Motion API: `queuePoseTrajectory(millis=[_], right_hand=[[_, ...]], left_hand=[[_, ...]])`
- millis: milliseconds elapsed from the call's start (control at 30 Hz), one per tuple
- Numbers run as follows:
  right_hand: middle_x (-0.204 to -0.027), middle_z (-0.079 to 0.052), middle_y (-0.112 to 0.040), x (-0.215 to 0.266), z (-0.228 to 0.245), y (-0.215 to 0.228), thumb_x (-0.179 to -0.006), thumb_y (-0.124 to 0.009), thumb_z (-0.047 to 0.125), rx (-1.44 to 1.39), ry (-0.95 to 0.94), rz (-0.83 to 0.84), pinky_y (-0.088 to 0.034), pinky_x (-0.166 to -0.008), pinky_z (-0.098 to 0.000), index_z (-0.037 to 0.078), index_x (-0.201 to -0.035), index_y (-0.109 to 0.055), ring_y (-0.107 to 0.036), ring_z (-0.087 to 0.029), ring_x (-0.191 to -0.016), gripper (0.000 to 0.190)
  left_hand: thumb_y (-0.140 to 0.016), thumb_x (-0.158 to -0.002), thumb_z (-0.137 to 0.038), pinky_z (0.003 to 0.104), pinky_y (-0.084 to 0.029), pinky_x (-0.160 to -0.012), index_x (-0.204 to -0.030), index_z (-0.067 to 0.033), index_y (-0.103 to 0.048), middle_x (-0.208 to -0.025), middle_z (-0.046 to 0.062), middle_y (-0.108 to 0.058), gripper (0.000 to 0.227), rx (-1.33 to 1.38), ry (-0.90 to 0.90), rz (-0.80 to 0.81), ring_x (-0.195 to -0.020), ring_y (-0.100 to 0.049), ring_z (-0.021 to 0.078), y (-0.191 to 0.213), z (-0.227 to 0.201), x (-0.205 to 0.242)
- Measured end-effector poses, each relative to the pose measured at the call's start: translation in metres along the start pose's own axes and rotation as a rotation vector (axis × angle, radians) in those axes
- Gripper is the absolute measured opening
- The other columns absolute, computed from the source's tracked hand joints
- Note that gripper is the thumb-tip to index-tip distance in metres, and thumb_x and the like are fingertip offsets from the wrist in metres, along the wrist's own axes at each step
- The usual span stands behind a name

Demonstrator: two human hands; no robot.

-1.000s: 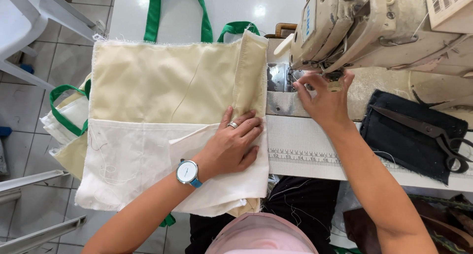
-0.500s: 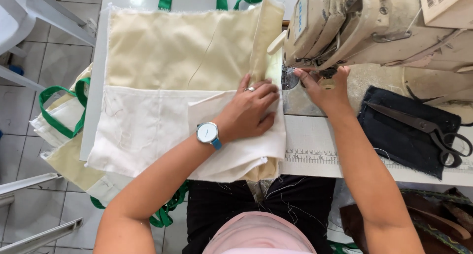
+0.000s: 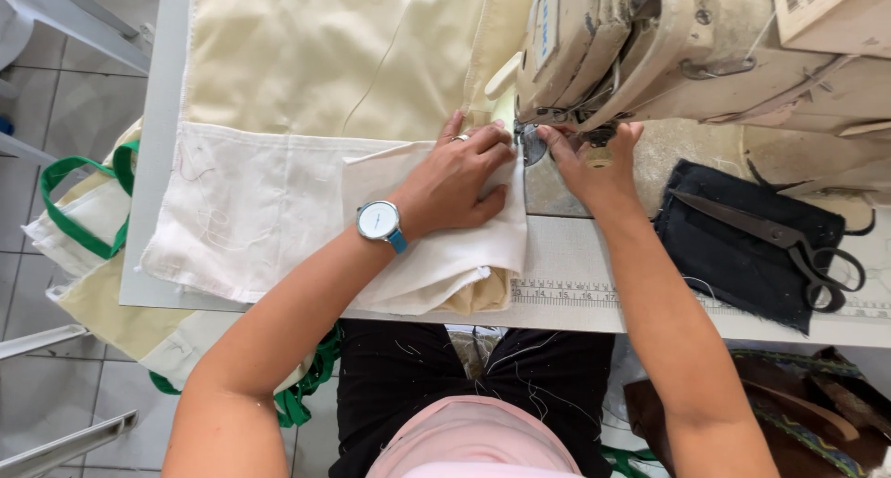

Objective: A person is aligning fabric components for a bag at a sewing machine and using scissors to trim excess material.

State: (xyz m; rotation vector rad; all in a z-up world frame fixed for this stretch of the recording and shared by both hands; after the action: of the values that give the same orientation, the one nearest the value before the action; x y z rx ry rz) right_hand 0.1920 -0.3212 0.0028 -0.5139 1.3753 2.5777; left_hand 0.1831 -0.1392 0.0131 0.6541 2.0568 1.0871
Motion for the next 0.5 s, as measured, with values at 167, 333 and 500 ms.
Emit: queuePoseTrajectory(millis=[167,333,500], right_hand=[[-0.084,-0.009,-0.071,0.001,-0.004,0.004,-0.097,-0.085,0.023,0.079,0.022,-0.039,-0.047,-0.091,-0.0492,0.005,-0.094,-0.074,-0.069,-0.034,-0.088,0.022],[-0.077,-0.009,-0.069,-0.001,-0.005,0.007,-0.096,-0.086,0.022,0.132,0.064,-0.073,-0.048,-0.088,-0.046,0.004,-0.089,-0.074,-0.069,-0.034,-0.083,0.023],[-0.069,-0.007,-0.067,0.002,-0.008,0.024,-0.094,-0.087,0.021,0.204,0.121,-0.129,-0.05,-0.083,-0.0418,0.004,-0.083,-0.073,-0.069,-0.033,-0.077,0.025]], left_hand=[[-0.067,-0.077,-0.033,0.07,-0.027,-0.113,-0.114,-0.0138,-0.061,-0.128,0.008,-0.059,0.042,0.014,0.002,0.016,-0.134,-0.056,0.0352,0.003,-0.003,0.0],[-0.067,-0.077,-0.035,0.071,-0.027,-0.113,-0.113,-0.0138,-0.062,-0.128,0.006,-0.06,0.042,0.023,0.012,0.003,-0.134,-0.056,0.0342,0.003,0.001,0.001],[-0.067,-0.077,-0.035,0.073,-0.028,-0.112,-0.11,-0.0144,-0.062,-0.126,0.006,-0.06,0.04,0.037,-0.002,-0.01,-0.132,-0.057,0.0352,0.006,0.003,-0.002]])
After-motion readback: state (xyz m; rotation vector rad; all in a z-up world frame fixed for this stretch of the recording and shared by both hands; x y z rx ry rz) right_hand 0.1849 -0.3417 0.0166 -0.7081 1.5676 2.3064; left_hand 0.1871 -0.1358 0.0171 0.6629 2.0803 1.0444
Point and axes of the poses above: each hand's wrist, its own x-axis away from the middle knuckle, its own y-axis out of the back of the hand, z = x × y, the point moved 10 cm from there along -x, towards the middle knuckle
